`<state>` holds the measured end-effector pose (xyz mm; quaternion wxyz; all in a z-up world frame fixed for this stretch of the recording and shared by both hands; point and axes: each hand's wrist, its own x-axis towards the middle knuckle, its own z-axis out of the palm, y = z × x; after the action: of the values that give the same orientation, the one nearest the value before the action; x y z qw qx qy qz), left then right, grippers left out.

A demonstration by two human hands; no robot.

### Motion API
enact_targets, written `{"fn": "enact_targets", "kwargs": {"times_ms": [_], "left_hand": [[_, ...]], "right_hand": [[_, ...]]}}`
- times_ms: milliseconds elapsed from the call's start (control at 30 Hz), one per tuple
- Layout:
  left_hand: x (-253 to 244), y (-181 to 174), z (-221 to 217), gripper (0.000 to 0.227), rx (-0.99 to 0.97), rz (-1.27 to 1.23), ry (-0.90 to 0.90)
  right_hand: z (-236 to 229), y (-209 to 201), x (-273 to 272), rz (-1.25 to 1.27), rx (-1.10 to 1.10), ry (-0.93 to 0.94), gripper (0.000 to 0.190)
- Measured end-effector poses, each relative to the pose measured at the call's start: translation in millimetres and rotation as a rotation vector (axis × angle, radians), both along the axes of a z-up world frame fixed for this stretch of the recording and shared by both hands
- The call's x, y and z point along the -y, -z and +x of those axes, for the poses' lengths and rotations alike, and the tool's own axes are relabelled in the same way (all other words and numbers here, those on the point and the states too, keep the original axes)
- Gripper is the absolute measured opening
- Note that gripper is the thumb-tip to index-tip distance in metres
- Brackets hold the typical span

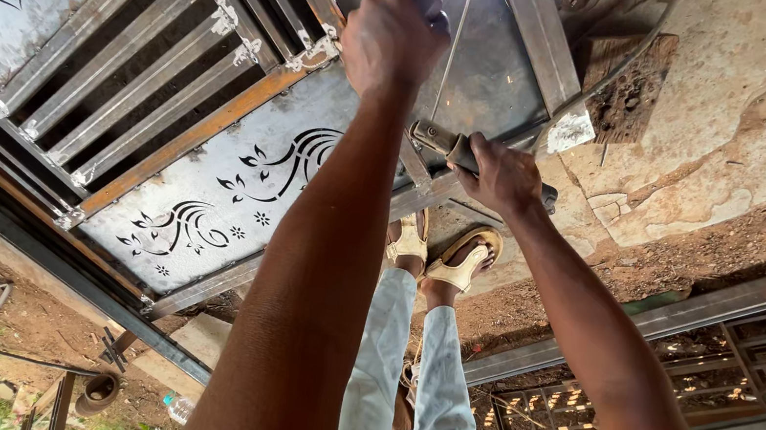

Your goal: The person welds a metal frame using a welding torch and a metal rod. Sparks are visible as the person moves the torch along the frame's edges and joints. The person adjusts the frame's position and continues welding different sections.

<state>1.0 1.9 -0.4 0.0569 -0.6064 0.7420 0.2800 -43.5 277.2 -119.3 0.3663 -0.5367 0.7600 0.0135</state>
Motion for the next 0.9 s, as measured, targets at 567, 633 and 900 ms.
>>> {"fn": "enact_targets", "kwargs": {"times_ms": [567, 633, 900], "left_hand": [[1, 13, 13, 0.025, -0.083, -0.117, 0.027], [5, 9, 14, 0.024, -0.083, -0.104, -0.012], [13, 5, 21, 0.012, -0.118, -0.094, -0.143]], "right_hand": [[-4, 3, 4, -0.184, 0.151, 0.144, 0.044], [-7, -5, 5, -0.313, 0.246, 0.28, 0.041], [-71, -65, 46, -0.565, 1.511, 1.402, 0.043]]}}
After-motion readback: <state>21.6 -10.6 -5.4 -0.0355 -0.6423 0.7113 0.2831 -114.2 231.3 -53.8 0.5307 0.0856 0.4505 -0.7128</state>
